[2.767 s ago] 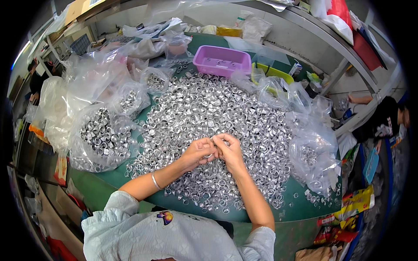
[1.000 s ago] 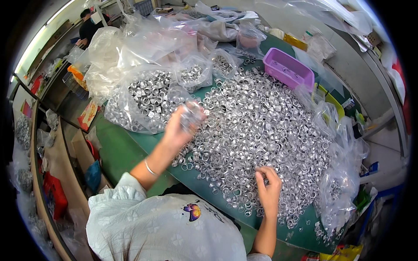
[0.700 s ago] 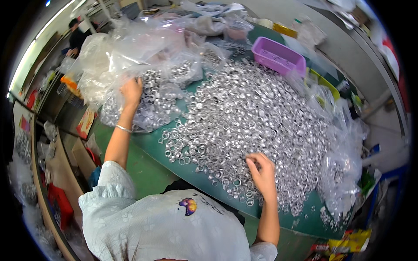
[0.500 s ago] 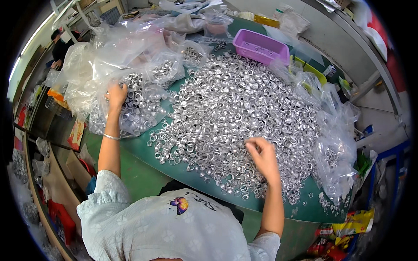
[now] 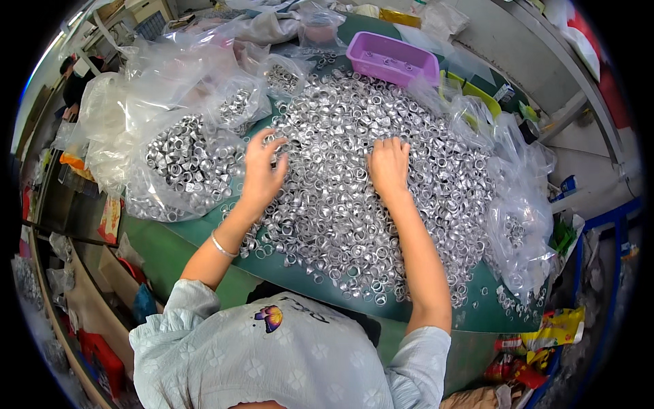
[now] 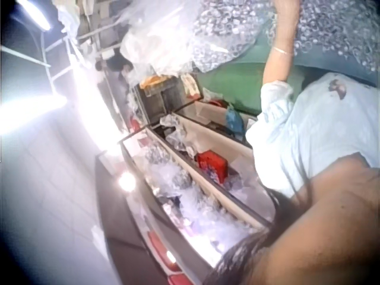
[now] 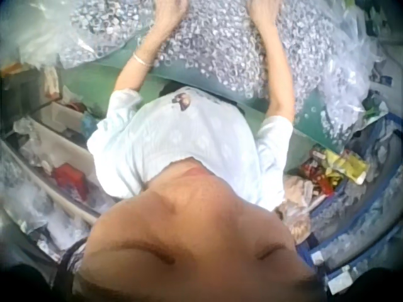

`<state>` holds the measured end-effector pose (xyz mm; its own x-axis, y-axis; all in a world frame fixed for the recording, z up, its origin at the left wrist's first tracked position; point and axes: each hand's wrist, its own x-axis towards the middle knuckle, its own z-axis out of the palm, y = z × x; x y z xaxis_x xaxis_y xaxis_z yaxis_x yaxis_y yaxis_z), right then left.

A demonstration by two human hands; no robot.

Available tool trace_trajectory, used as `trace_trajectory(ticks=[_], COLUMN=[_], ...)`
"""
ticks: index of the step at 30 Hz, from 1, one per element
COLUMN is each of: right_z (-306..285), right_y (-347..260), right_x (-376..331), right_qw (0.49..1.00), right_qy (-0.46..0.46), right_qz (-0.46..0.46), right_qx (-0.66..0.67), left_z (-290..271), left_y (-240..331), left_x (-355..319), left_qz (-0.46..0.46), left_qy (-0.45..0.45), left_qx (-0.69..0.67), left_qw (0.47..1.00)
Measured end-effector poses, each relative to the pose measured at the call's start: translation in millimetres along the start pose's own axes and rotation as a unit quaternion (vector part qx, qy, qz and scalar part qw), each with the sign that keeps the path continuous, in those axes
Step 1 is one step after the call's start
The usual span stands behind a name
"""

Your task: The person handles a black container, then sorts through a pile of silver metal components on a workbench by hand, picking up individual pieces to inspect them and placing some into a plastic bag.

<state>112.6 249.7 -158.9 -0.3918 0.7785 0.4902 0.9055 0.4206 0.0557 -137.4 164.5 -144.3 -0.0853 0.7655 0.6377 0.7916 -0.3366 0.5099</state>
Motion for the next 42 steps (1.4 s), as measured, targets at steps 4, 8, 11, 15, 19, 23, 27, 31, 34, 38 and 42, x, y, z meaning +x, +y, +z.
trace_trajectory(ticks=[4, 8, 11, 15, 19, 23, 27, 31, 34, 38, 42], right_z=[-21, -46, -66, -66, -61, -53, -35, -20, -25, -32, -39], right_y=[17, 48, 47, 45, 41, 32, 11, 14, 15, 17, 32], right_x=[-4, -21, -33, -48, -48, -39, -26, -17, -13, -9, -13], right_qw=[0.976, 0.813, 0.528, 0.651, 0.887, 0.949, 0.995, 0.999, 0.998, 0.998, 0.991], right_qy=[0.125, 0.058, 0.050, -0.043, -0.011, -0.021, -0.029, -0.039, -0.056, -0.045, 0.070], right_qz=[0.077, 0.318, 0.397, 0.360, 0.213, 0.164, 0.053, 0.004, -0.013, -0.043, 0.016], right_qx=[0.162, 0.485, 0.749, 0.667, 0.410, 0.268, 0.075, 0.020, -0.002, 0.022, 0.116], left_z=[48, 86, 109, 124, 119, 104, 92, 94, 114, 136, 146], left_y=[19, 44, 67, 83, 83, 64, 37, 36, 33, 24, 16], left_x=[-5, 4, 4, -9, -5, 6, 25, 45, 58, 78, 82], left_qz=[0.008, 0.067, 0.135, 0.170, 0.095, 0.016, -0.032, 0.000, 0.026, 0.062, 0.071], left_qy=[-0.103, -0.196, -0.228, -0.253, -0.179, -0.092, -0.126, -0.121, -0.142, -0.202, -0.219], left_qx=[-0.065, -0.134, -0.129, -0.090, -0.182, -0.245, -0.197, -0.193, -0.121, -0.028, 0.017], left_qw=[0.993, 0.969, 0.956, 0.948, 0.962, 0.965, 0.972, 0.974, 0.982, 0.977, 0.973])
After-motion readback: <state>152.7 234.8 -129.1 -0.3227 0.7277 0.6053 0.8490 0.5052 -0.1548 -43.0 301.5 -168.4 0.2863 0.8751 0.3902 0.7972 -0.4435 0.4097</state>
